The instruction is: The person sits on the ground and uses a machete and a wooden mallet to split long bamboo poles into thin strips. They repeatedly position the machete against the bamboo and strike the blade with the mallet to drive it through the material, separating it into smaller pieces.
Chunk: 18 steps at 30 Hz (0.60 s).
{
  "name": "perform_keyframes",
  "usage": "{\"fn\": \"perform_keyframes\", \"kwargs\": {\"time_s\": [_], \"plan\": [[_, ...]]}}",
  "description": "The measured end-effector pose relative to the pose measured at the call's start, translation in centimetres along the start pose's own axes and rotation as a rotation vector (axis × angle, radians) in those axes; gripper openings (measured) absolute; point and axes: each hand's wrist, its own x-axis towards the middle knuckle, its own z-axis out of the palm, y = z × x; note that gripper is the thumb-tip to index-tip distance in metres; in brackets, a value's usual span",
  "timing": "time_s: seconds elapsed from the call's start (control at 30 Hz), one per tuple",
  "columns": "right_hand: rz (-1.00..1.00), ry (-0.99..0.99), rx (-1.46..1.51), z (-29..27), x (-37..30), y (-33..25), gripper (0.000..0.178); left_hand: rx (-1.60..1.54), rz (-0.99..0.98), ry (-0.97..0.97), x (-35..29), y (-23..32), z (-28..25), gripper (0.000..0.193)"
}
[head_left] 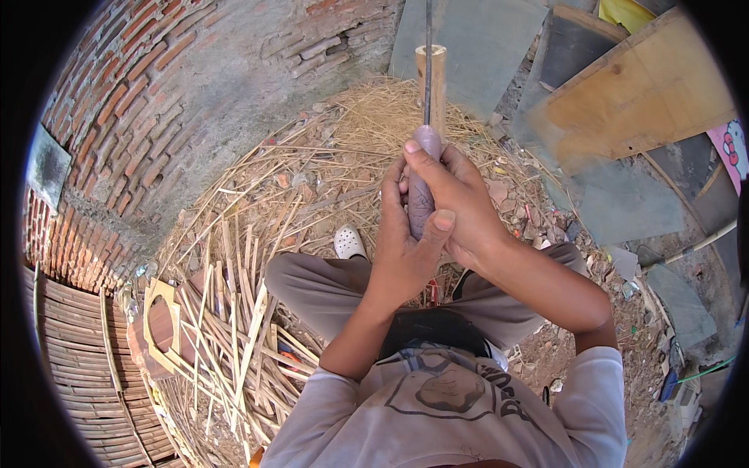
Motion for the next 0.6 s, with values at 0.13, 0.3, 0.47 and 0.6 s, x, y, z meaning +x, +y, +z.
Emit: {"fn": "perform_keyframes", "kwargs": {"time_s": [0.13,0.3,0.47,0.6], "plan": [[0.047,-0.133,-0.151,-1.2,1.2,-0.9,0.034,0.031,-0.301,-0.054,1.1,2.9,-2.2,0.055],[-0.372,0.006,-0.794,-11.0,1.1,-3.4,0.041,0.185,-0.375,-0.038,2.3,4.0,-6.4,0.033],[-0.404,0.876,-0.798,-36.3,-0.9,3.7,0.042,0.378,-0.400,-0.113,4.6,6.4,-12.1,0.027],[0.352,0.918,-1.373,-64.0,-14.3,29.6,0.056,0.712,-0.239,-0.016,6.7,4.8,-16.2,0.031]]}}
